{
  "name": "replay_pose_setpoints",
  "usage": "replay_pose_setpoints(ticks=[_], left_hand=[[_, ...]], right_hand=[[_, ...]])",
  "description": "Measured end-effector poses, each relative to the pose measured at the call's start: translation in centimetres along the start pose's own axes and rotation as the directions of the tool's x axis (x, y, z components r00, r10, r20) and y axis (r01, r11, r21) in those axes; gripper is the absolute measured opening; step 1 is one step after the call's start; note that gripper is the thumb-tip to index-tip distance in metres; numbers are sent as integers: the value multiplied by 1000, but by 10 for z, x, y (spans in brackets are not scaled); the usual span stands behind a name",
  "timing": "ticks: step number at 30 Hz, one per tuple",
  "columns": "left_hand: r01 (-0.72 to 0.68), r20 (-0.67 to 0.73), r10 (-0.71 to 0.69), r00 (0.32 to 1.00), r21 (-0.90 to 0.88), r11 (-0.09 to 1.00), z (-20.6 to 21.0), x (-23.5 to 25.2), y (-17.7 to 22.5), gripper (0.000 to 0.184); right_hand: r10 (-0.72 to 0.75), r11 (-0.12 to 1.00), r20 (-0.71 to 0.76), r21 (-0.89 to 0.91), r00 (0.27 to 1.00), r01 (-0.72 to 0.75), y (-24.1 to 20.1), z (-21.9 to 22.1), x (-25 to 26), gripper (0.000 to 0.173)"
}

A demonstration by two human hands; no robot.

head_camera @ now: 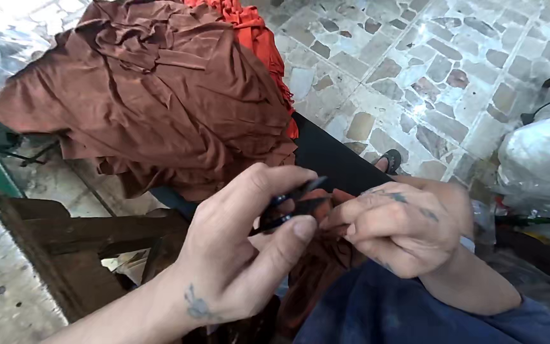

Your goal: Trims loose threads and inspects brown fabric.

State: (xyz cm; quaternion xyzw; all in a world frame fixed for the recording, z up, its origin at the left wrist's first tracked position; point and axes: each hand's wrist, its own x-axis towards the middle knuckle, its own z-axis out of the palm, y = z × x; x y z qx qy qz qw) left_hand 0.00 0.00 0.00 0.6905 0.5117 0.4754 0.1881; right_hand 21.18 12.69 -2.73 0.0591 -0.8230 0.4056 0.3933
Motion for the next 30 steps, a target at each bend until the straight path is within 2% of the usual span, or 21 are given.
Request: replay_pose_setpoints(ticks=[2,4,10,14,16,19,23,27,30], left_hand=[[31,8,-31,999,-65,997,1,2,-1,34],[-6,35,8,999,-65,998,3,1,-2,26],[-147,72,145,987,22,989,8,-1,-6,18],[-153,134,139,981,98,983,7,0,-5,20],[-134,171,115,979,108,985,7,0,-4,20],[-102,170,88,982,76,992,7,2,-6,23],[-52,180,54,982,-15,999,7,4,-9,24],[12,267,53,962,-235,972,4,4,-10,27],[81,297,29,954,-350,933,3,2,-7,27]], right_hand=[[9,1000,-8,26,1000,-9,2,-1,0,4],[11,998,-17,65,1000,-10,3,0,1,3],[23,996,-5,85,1000,-23,3,4,3,3],[38,996,10,86,999,-39,4,5,5,5],[37,998,16,50,999,-38,4,6,6,7],[-3,992,2,-129,1000,3,4,7,6,11],[-53,962,-6,-270,999,49,4,4,6,19],[-38,980,50,-193,998,47,6,-4,4,23],[-5,995,40,-103,999,9,8,-6,0,24]])
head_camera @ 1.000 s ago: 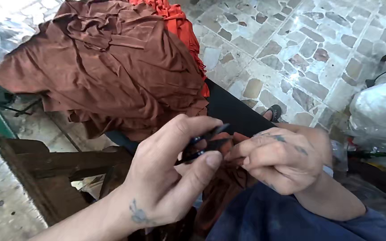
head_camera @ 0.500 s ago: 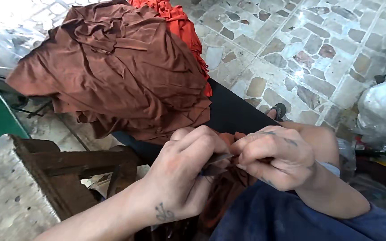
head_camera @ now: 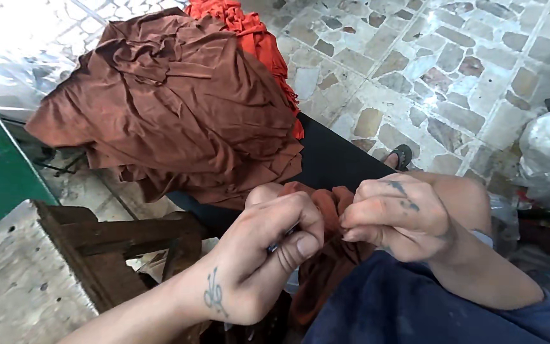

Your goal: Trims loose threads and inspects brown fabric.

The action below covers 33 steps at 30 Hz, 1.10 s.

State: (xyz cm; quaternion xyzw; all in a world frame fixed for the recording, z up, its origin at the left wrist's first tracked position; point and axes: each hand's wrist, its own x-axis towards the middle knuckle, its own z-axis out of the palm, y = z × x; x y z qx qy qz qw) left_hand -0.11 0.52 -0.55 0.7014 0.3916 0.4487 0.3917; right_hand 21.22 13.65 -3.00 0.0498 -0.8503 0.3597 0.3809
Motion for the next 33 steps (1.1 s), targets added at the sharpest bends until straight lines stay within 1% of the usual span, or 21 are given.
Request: replay_pose_setpoints(ticks=[2,5,7,8,10,15,17,20,23,27,33], left_hand=[[-1,-13,1,1000,-5,1000,2,0,2,27],[9,-24,-8,1000,62,998,4,0,4,28],[20,-12,-20,1000,3,1000,5,0,3,27],[27,0,-28,1000,-54,998,5,0,1,27],[72,38,-67,997,-145,987,3,0,-1,27],[164,106,-141,984,-256,953,-3,2,-7,22],[191,146,-154,977,-290,938,-4,2,-8,22],[191,174,-142,974,-307,933,-5,2,-10,22],[185,164,-138,977,-321,929,-9,4,-12,22],[189,178,-136,975,-329,925,-12,4,-15,22],[231,208,-175,962,-286,930,-15,5,-8,24]], right_hand=[[48,996,-11,73,999,-47,2,6,-4,26],[155,960,-17,239,988,-146,7,24,-10,28],[193,926,-27,336,981,-173,9,37,-14,29],[187,927,-27,337,982,-167,10,40,-15,29],[159,955,-27,259,987,-147,11,39,-15,28],[134,990,-8,38,991,-133,5,22,-11,23],[95,995,21,35,995,-96,6,17,-11,23],[54,997,53,51,997,-57,11,11,-12,23],[90,996,61,8,994,-90,13,4,-13,24],[138,990,12,5,990,-139,11,13,-17,24],[100,995,-17,-26,995,-101,16,11,-21,25]])
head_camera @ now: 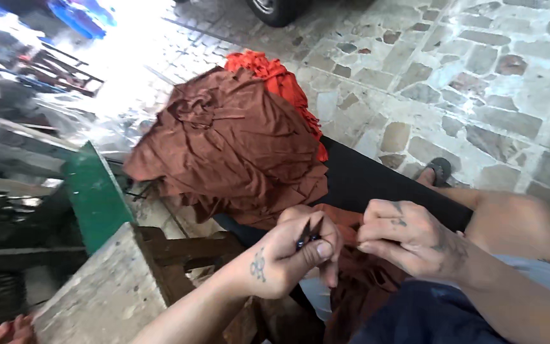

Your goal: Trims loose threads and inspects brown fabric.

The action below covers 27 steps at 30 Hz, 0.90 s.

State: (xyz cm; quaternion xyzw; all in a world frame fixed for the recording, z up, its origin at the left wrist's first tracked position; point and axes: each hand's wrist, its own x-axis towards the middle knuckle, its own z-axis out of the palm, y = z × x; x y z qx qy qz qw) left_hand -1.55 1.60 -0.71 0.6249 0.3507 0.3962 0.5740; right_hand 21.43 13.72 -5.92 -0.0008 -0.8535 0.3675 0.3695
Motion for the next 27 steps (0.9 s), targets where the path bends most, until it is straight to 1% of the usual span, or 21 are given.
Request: replay_pose_setpoints(ticks=[3,7,9,11,13,16,17,19,22,27], left_hand=[[22,-4,-22,1000,41,999,0,1,4,24],[26,4,-26,1000,91,996,3,2,7,25],[12,15,-14,1000,94,996,1,3,7,25],[-1,19,-1,1000,80,997,-1,5,4,26],[-2,27,0,1000,65,998,0,6,3,26],[6,31,-9,999,77,997,3,5,4,28],[12,29,-14,999,82,997,3,4,4,27],[11,26,-13,1000,79,997,1,4,5,26],[7,19,-9,1000,69,998,-1,5,3,25],[24,21,-26,999,82,996,4,4,1,24]], right_hand=[[-13,999,-24,-32,1000,13,3,2,-2,27],[-54,998,-28,-28,998,53,7,4,-6,28],[-17,999,-54,-41,998,15,8,4,-7,28],[14,999,-48,-37,999,-16,8,2,-9,28],[-5,1000,-50,-24,999,3,6,3,-10,27],[-54,998,-8,-16,999,54,7,3,-10,27],[-60,998,-18,-21,998,60,8,4,-11,28],[-39,999,-48,-39,998,37,10,3,-13,28],[-9,998,-39,-55,999,7,10,2,-14,27],[-61,998,-17,-33,998,60,9,4,-16,27]])
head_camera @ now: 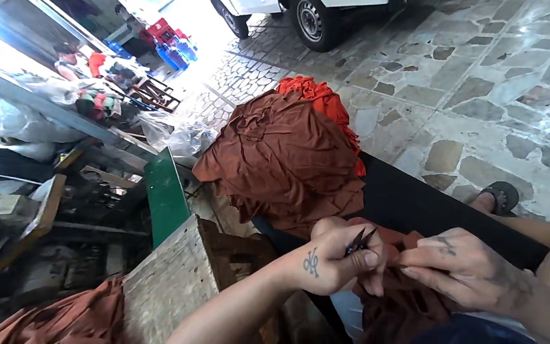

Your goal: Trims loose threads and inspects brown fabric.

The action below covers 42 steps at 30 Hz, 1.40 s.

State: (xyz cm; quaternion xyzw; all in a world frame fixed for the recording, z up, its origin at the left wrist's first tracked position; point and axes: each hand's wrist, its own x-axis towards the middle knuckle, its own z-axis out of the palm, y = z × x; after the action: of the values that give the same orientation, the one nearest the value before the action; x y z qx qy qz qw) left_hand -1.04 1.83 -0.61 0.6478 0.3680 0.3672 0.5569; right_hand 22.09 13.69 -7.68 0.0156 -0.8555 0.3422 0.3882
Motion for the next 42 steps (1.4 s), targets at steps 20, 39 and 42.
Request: replay_pose_setpoints(ticks=[20,39,42], left_hand=[[-18,-101,13,995,-43,999,-4,-2,-12,25],[-5,-89,2,996,-31,999,-8,-6,-9,23],[-1,-86,-3,996,-45,999,-9,-5,-10,22]], right_hand=[[71,997,-100,-21,992,-74,-7,4,3,20],[120,993,-68,15,990,-119,-4,-2,2,18],[143,990,-88,7,986,-143,-9,-3,5,17]])
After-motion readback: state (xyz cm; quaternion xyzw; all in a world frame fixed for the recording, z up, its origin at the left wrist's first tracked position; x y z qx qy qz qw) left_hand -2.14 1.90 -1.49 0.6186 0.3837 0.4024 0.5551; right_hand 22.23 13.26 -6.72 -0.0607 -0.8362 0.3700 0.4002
